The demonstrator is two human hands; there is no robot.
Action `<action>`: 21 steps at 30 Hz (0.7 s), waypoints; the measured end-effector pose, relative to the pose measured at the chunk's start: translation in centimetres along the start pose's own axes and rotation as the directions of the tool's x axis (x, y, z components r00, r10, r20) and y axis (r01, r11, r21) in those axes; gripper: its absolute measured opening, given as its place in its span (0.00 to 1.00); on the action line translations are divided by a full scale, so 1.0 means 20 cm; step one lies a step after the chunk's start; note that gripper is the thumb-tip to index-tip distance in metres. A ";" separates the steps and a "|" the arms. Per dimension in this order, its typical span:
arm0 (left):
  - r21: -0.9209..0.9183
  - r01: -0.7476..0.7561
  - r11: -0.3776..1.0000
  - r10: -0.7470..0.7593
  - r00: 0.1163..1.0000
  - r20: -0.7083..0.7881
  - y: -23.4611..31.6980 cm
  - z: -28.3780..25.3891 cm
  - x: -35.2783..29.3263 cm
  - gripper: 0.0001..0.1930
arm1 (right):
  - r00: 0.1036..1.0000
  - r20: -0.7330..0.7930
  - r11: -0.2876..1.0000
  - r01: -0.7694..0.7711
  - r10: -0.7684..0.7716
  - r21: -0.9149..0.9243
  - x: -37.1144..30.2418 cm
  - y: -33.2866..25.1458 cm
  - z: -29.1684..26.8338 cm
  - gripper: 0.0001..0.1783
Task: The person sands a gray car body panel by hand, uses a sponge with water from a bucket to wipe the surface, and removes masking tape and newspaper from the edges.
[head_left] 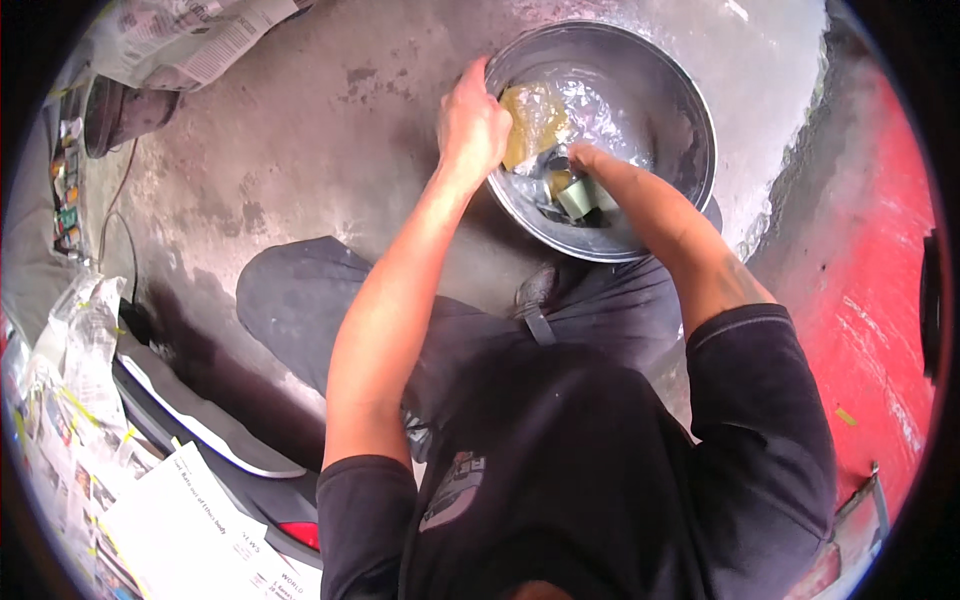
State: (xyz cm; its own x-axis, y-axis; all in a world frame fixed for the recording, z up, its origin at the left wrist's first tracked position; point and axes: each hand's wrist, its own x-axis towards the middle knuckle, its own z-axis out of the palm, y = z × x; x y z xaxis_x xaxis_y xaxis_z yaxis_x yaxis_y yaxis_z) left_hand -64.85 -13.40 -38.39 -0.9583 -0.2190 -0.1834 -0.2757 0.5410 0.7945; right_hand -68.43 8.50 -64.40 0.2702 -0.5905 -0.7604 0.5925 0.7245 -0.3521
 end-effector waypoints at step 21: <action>-0.005 -0.110 0.994 0.109 0.991 -0.078 -0.02 0.02 0.02 0.29 | 0.723 -0.402 0.478 0.680 -0.562 0.555 -0.41 -0.40 0.06 0.31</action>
State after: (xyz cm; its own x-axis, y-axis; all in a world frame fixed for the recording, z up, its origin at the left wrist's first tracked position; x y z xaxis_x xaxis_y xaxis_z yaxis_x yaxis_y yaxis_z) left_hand -65.11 -13.37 -39.02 -0.9739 -0.2216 -0.0496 -0.1683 0.5578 0.8128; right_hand -74.41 7.12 -54.63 -0.4425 -0.6915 -0.5709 0.8887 -0.2527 -0.3827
